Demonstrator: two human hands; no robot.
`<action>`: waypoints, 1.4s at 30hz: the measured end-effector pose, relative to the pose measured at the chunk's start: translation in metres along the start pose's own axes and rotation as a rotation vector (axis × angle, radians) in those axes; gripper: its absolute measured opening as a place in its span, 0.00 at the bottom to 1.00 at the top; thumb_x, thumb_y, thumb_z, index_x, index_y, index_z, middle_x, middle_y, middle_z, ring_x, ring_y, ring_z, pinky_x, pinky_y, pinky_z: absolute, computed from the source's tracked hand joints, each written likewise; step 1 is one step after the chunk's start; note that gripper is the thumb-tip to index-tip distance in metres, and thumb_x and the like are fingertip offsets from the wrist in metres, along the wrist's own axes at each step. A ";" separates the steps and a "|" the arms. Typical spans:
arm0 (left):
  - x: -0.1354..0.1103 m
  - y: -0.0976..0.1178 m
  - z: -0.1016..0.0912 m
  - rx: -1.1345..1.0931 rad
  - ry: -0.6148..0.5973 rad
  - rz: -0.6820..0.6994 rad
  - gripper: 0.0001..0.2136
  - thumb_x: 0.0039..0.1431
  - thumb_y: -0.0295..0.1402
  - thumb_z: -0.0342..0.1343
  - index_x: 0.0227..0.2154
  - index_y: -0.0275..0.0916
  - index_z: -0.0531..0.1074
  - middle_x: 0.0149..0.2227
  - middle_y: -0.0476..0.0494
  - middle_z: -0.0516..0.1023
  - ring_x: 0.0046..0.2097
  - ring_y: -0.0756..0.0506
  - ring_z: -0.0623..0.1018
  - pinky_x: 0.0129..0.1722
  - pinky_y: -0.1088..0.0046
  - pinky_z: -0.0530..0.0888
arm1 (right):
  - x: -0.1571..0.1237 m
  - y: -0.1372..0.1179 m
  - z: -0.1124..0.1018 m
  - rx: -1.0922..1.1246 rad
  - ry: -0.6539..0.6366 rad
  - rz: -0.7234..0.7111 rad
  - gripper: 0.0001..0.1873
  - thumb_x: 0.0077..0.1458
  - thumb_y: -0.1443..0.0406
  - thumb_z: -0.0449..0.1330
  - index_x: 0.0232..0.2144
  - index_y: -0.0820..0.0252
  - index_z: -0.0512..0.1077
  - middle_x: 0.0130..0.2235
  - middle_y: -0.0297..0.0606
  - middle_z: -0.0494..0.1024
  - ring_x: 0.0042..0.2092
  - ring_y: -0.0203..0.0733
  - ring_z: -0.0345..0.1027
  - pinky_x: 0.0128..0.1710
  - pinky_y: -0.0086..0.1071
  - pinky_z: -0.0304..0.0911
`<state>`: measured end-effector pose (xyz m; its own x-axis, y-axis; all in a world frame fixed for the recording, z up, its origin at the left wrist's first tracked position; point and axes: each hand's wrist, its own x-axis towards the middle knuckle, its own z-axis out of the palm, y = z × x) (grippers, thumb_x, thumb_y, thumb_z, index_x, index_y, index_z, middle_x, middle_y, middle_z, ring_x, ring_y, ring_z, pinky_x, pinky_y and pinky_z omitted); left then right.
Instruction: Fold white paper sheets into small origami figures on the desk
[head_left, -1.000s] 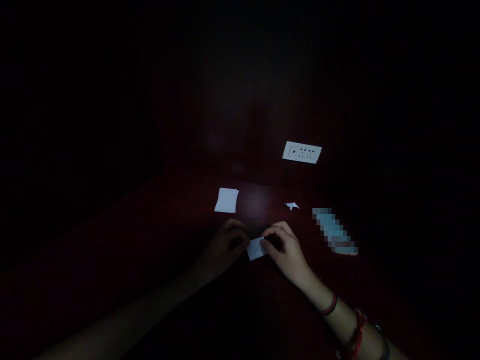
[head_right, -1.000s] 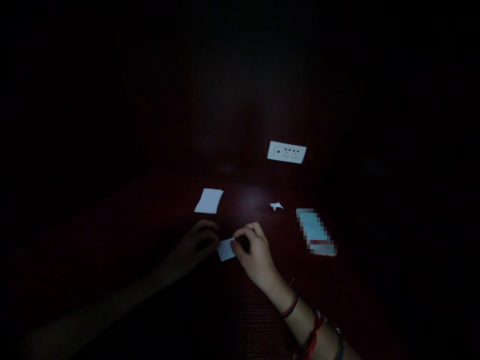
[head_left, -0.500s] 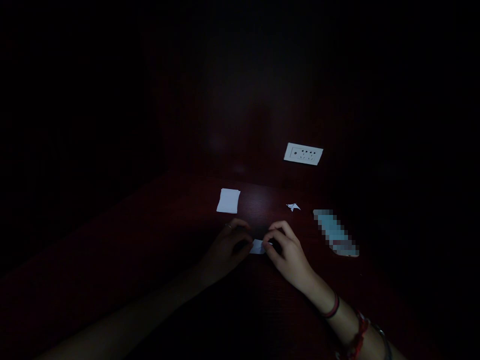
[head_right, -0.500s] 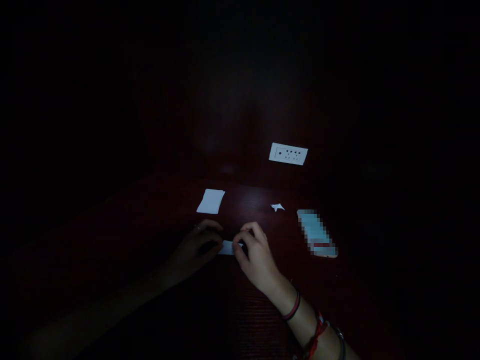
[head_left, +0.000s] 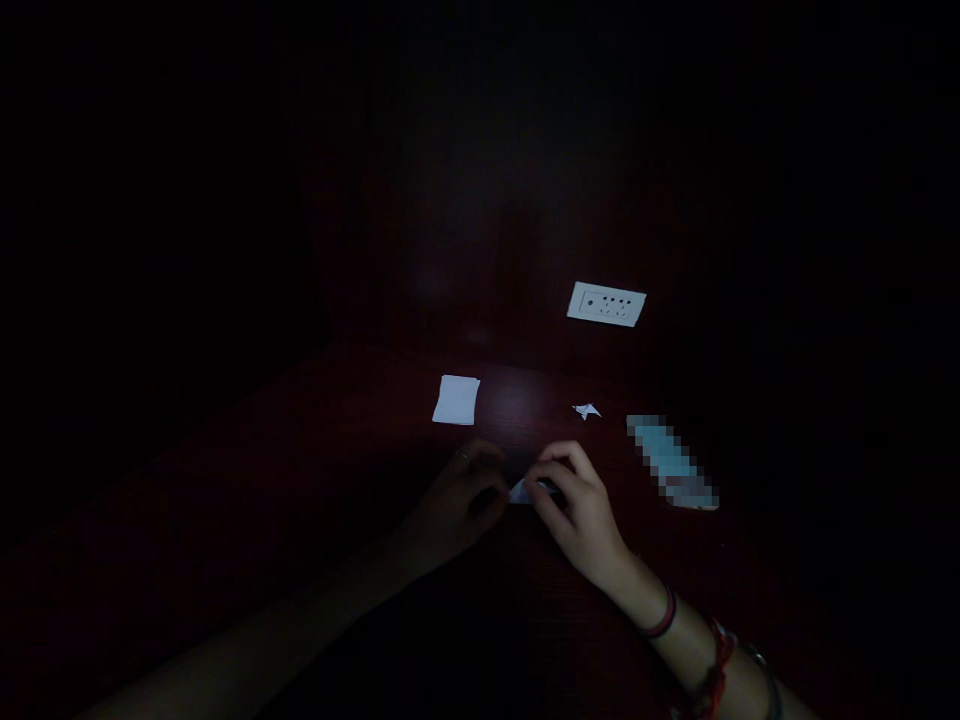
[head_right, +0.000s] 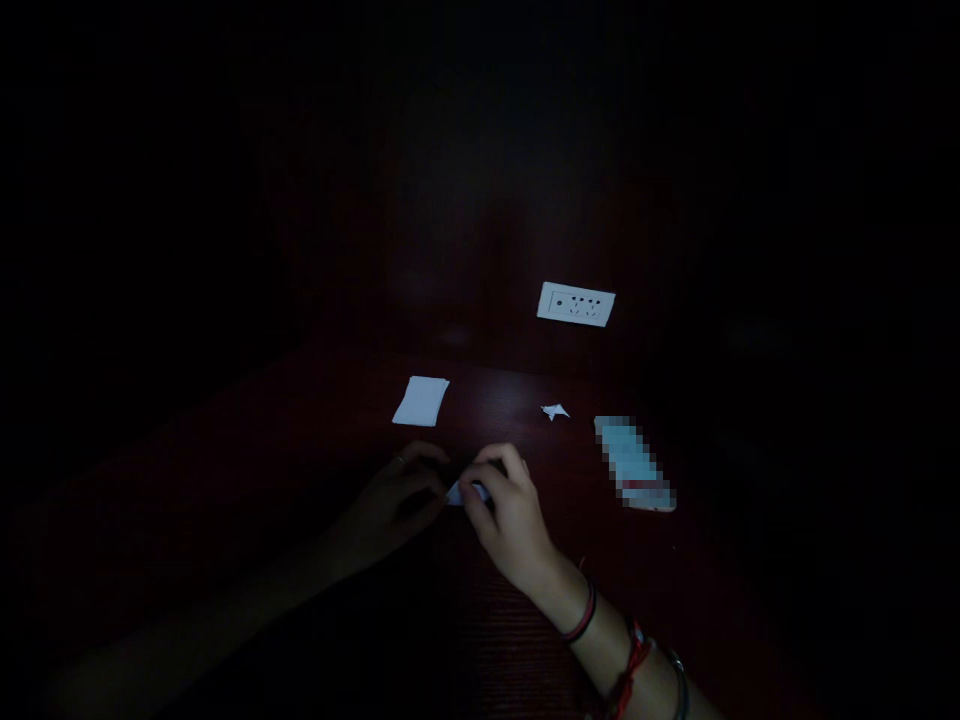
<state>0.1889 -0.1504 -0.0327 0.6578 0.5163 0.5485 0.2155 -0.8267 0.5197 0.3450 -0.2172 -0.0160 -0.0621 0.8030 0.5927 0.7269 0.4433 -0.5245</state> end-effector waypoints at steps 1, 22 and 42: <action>0.000 0.000 -0.001 -0.007 -0.003 -0.004 0.05 0.50 0.22 0.48 0.27 0.38 0.65 0.42 0.47 0.59 0.43 0.47 0.64 0.41 0.70 0.65 | 0.000 -0.001 0.000 0.015 0.033 0.012 0.06 0.50 0.71 0.50 0.29 0.60 0.66 0.35 0.38 0.61 0.38 0.37 0.58 0.37 0.30 0.57; 0.001 -0.010 0.003 0.009 0.050 -0.101 0.09 0.51 0.28 0.50 0.37 0.40 0.63 0.38 0.47 0.64 0.40 0.47 0.66 0.39 0.68 0.66 | 0.005 0.030 0.004 0.164 -0.113 0.220 0.07 0.48 0.65 0.54 0.23 0.60 0.70 0.29 0.35 0.67 0.33 0.36 0.62 0.34 0.30 0.59; 0.000 -0.006 0.000 0.382 0.022 0.109 0.14 0.51 0.29 0.52 0.43 0.40 0.62 0.44 0.42 0.62 0.45 0.42 0.63 0.41 0.63 0.65 | 0.001 0.025 0.005 0.343 -0.239 0.199 0.06 0.45 0.66 0.57 0.29 0.59 0.71 0.34 0.36 0.66 0.35 0.35 0.61 0.34 0.29 0.59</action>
<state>0.1876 -0.1448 -0.0357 0.6768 0.4221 0.6031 0.4012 -0.8984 0.1785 0.3596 -0.2032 -0.0310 -0.1294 0.9373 0.3235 0.4753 0.3449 -0.8094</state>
